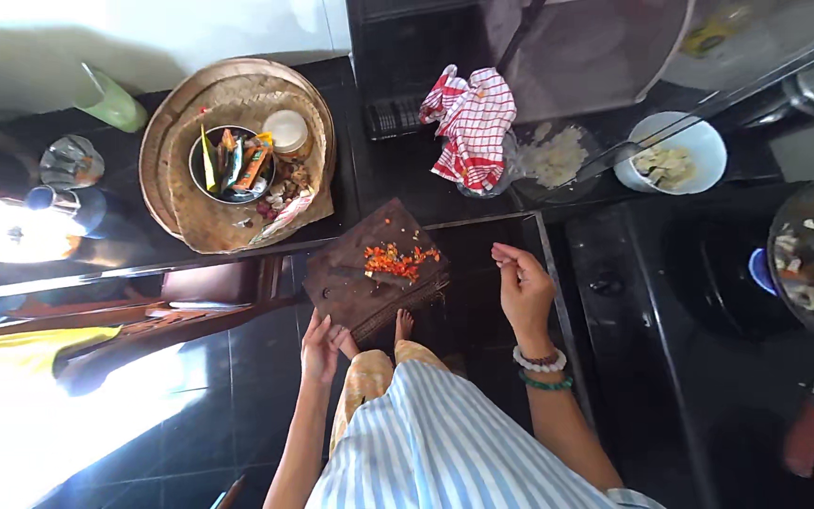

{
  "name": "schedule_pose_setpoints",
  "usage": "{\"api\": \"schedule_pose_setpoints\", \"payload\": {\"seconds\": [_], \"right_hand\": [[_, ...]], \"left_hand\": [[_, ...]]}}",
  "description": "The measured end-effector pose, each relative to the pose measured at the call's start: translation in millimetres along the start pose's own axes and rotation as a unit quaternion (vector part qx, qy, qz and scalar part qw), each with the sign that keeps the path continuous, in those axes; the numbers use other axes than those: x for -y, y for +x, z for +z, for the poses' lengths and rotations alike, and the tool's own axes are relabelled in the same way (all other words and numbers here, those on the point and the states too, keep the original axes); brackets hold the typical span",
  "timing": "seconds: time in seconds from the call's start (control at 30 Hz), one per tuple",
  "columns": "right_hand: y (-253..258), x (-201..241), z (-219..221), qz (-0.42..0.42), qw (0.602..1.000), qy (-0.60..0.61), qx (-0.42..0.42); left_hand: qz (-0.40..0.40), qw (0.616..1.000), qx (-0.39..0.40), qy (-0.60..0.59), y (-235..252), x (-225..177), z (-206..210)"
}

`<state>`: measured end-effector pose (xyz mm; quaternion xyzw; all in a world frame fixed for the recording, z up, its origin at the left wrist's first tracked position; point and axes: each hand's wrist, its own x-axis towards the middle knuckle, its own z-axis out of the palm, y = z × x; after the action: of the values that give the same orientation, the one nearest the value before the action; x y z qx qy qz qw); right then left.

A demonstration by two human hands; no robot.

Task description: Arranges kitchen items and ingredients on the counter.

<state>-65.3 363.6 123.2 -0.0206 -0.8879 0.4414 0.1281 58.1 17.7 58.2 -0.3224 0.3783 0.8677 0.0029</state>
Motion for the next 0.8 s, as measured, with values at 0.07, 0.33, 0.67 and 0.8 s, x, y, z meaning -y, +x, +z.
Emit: {"api": "schedule_pose_setpoints", "payload": {"seconds": [0.07,0.33,0.67,0.8], "right_hand": [[6,1,0,-0.005,1.000,0.011,-0.007],[2,-14,1,-0.005,1.000,0.016,0.019],[-11,-28,5,0.035,0.998,0.012,0.059],[-38,-27,15,0.063,0.996,-0.010,0.062]], "left_hand": [[0.014,1.000,-0.005,-0.004,16,3,18],[0.043,0.998,-0.035,-0.042,72,17,88],[0.066,0.991,-0.107,0.040,108,19,122],[0.038,0.991,-0.069,0.104,118,1,111]]}}
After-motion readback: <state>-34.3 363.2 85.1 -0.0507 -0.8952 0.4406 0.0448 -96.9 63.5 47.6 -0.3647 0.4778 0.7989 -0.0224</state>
